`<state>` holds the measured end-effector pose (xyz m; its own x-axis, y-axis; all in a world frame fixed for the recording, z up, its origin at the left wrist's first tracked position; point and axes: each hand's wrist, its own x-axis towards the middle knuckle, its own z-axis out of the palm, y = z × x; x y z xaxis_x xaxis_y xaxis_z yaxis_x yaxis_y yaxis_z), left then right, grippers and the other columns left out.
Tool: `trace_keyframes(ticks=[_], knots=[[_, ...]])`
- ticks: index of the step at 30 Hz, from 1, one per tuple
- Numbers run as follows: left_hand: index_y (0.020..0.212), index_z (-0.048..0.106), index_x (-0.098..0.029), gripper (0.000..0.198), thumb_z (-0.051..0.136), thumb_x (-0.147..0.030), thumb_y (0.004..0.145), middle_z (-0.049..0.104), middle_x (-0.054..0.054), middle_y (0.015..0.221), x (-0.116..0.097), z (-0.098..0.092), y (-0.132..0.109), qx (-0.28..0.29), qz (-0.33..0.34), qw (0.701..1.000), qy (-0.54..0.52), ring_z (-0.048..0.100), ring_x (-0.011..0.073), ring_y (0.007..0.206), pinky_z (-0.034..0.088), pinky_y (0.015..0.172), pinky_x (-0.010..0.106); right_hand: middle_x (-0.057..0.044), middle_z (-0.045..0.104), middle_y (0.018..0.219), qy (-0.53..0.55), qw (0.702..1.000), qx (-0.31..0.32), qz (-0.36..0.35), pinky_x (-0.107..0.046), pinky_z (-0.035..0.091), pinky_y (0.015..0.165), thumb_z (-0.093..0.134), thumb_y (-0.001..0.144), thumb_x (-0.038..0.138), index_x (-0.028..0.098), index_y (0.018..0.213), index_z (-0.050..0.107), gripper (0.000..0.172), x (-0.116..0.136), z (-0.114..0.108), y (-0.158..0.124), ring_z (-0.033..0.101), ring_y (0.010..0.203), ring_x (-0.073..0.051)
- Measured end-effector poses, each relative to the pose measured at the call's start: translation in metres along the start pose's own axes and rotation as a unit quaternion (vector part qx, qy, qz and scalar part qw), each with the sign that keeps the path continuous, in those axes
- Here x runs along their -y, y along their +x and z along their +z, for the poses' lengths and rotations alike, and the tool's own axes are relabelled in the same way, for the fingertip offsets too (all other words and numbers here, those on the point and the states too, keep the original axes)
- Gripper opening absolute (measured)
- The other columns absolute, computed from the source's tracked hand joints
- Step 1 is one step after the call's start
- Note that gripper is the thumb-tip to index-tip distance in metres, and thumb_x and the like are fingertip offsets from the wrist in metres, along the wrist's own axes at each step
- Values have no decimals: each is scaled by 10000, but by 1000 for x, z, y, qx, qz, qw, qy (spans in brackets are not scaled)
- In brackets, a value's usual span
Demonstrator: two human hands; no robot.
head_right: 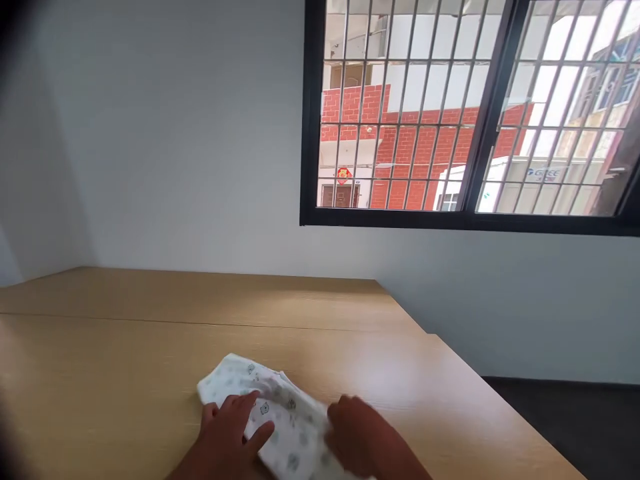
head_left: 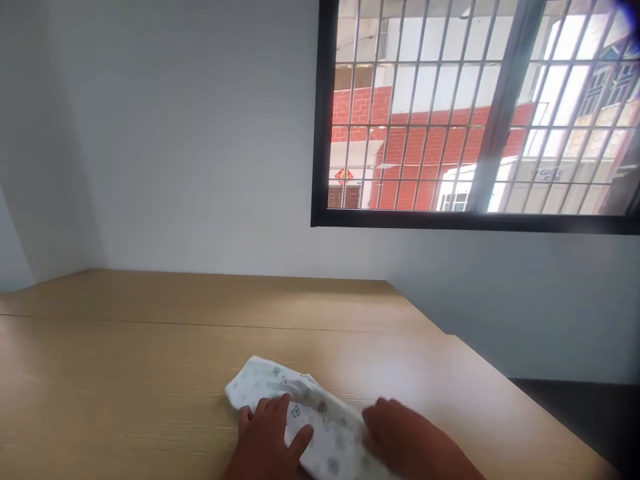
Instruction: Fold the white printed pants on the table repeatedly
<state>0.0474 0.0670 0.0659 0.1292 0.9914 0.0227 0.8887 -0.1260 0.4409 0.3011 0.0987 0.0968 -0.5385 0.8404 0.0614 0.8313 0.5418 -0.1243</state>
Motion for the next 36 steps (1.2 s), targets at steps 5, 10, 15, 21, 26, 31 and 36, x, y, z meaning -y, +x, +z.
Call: trace_keyframes(ticks=[5,10,15,21,26,31,36], knots=[[1538,301,-249,953,693,-481,701,197,16,1600,19,-7,1,51,15,997,-52,28,306,1484,96,1194,490,-55,666,854,-32,999,28,-34,-321,481,633,596,802,171,189,787,699,106,46,-1,-6,643,737,-232],[1487,400,-269,854,706,-349,693,398,2,1502,45,1,7,24,49,992,-117,251,301,1387,218,1160,422,-72,436,1456,96,983,-53,-148,-473,292,1115,798,741,324,222,1301,605,601,40,18,37,382,1333,-309],[1345,542,-243,571,579,-189,777,603,44,1244,52,11,18,-52,107,980,-161,451,272,1162,295,1072,422,-61,605,1230,230,959,-62,-151,-371,408,1004,722,730,194,210,1130,700,401,0,32,56,524,1167,-259],[1050,670,-187,286,565,-175,784,624,80,1101,56,28,13,-77,119,960,-243,538,254,1058,364,997,415,-57,650,919,285,946,-126,-91,-311,457,757,647,804,272,180,904,720,154,-11,44,33,581,848,-211],[1024,589,-134,446,743,-445,742,632,78,992,31,-17,-3,-31,67,853,-516,591,235,968,472,825,317,-1,514,705,467,865,-128,-131,-216,325,544,654,901,436,162,954,648,279,23,-15,6,430,613,-106],[1013,553,-166,346,607,-482,883,553,0,753,-8,-81,9,10,130,868,-479,543,131,693,408,629,223,62,318,595,474,861,-122,-138,-197,206,493,605,940,493,171,1003,568,331,20,-75,25,272,540,-78],[1162,518,-162,386,557,-376,843,578,98,1058,12,-45,32,-188,82,935,-290,541,233,956,421,854,360,-74,590,969,357,912,-198,-37,-293,439,659,550,884,450,162,936,569,293,-21,-25,56,543,791,-175]])
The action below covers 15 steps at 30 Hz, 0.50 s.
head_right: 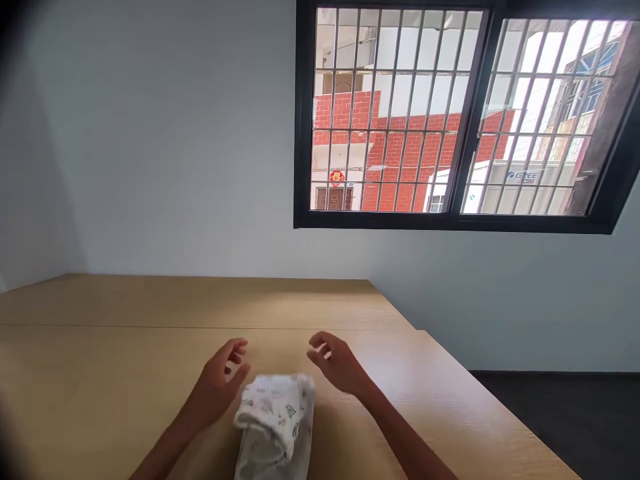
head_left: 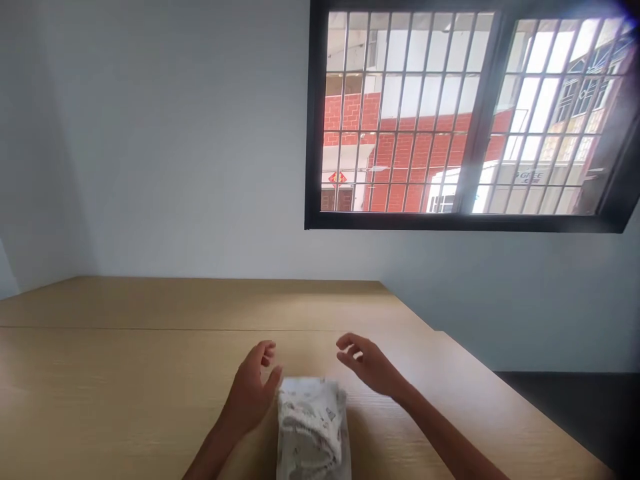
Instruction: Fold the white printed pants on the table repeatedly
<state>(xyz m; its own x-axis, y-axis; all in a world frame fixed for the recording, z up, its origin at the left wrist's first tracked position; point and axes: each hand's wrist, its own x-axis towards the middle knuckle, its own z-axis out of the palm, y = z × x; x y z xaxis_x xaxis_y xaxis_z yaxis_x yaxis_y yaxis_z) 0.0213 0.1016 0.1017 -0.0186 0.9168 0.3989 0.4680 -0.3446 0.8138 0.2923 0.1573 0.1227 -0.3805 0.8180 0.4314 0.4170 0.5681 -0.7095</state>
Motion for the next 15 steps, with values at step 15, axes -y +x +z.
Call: trace_keyframes(ticks=[15], knots=[[1189,606,-264,483,743,-309,727,529,73,1223,23,2,-46,291,57,954,38,520,242,1105,414,979,328,-24,605,1077,-31,995,93,-36,-314,418,968,636,806,163,203,943,655,144,-9,52,-47,528,1092,-194]])
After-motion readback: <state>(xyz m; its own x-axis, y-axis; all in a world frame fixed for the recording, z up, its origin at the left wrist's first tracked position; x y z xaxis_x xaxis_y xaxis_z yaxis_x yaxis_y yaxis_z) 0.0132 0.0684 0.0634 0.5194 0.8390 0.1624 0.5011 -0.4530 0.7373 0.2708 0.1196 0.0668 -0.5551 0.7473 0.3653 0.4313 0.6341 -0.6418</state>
